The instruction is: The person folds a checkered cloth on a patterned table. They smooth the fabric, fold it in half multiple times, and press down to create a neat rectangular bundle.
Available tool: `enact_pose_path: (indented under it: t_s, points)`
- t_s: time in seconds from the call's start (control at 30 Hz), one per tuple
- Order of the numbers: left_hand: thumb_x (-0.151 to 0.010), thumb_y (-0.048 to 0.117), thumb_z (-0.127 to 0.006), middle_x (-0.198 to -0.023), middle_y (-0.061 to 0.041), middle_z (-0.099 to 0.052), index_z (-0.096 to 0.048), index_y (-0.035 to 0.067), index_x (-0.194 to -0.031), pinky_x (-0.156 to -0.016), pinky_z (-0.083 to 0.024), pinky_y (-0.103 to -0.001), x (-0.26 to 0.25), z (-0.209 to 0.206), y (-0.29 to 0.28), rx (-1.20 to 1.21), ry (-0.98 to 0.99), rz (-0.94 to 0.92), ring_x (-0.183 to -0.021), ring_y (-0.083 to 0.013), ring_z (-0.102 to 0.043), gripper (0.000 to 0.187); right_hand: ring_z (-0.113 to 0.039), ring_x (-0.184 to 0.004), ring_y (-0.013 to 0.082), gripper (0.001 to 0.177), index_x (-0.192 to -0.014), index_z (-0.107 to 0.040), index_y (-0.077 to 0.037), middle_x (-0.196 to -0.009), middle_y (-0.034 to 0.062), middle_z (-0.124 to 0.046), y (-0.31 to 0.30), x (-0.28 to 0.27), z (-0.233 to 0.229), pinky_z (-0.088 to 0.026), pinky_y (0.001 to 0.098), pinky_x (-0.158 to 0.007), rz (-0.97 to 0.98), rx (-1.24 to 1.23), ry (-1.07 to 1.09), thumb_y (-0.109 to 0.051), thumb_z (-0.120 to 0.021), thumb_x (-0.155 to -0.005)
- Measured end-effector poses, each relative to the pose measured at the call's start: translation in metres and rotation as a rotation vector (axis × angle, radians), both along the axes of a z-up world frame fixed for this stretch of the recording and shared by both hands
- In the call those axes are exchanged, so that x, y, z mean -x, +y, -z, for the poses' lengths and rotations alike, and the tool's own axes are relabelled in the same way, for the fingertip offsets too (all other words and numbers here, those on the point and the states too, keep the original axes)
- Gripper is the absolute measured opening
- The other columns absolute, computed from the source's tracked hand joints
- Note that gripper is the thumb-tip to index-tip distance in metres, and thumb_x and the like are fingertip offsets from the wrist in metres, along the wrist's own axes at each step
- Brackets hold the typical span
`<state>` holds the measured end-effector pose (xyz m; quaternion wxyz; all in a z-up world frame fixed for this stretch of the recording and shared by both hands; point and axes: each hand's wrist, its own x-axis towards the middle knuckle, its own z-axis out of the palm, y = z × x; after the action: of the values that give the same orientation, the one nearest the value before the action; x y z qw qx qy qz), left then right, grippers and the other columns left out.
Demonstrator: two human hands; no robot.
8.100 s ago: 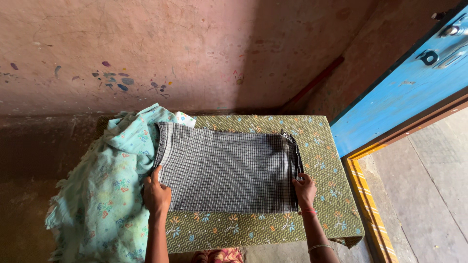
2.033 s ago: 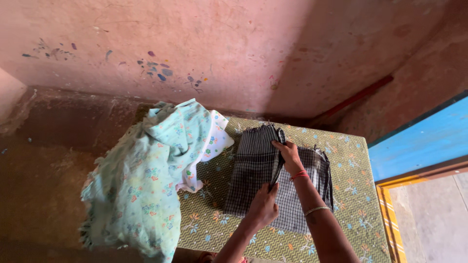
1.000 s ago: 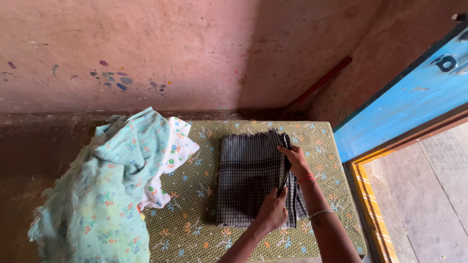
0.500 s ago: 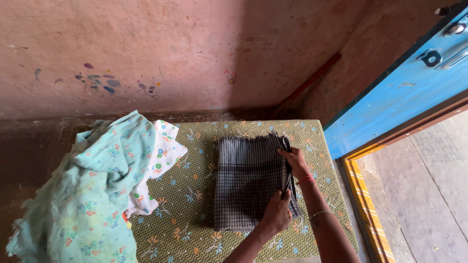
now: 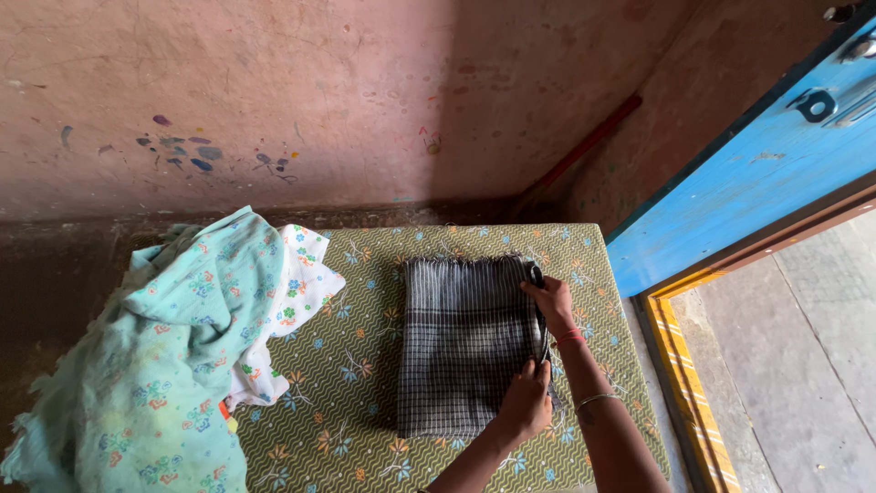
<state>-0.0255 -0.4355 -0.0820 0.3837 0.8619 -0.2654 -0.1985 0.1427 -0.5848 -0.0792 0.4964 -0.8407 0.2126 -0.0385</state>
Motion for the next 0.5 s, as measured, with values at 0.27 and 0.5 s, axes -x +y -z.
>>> enact_pose_path:
  t_s: [0.27,0.5]
  points:
    - [-0.094,0.013,-0.066,-0.158,-0.045,-0.022,-0.028,-0.006,-0.159,-0.111,-0.043,-0.055,0.006,-0.001,0.0,0.061,-0.021,0.069,-0.13,-0.0586,-0.049,0.078,-0.058,-0.057,0.0121,0.022,-0.092,-0.076,-0.006,-0.066,0.0049,-0.068,0.002,-0.002,0.003,-0.046,0.0328,-0.053,0.072,0.15,-0.022,-0.023,-0.084,-0.082]
    - [-0.092,0.011,-0.066,-0.156,-0.048,-0.026,-0.034,-0.012,-0.154,-0.107,-0.047,-0.055,0.011,0.011,0.0,0.133,-0.147,0.123,-0.131,-0.0572,-0.052,0.073,-0.071,-0.07,0.0181,0.025,-0.1,-0.078,-0.009,-0.084,0.0068,-0.077,0.007,-0.005,0.004,-0.057,0.0359,-0.065,0.068,0.259,0.012,-0.025,-0.082,-0.081]
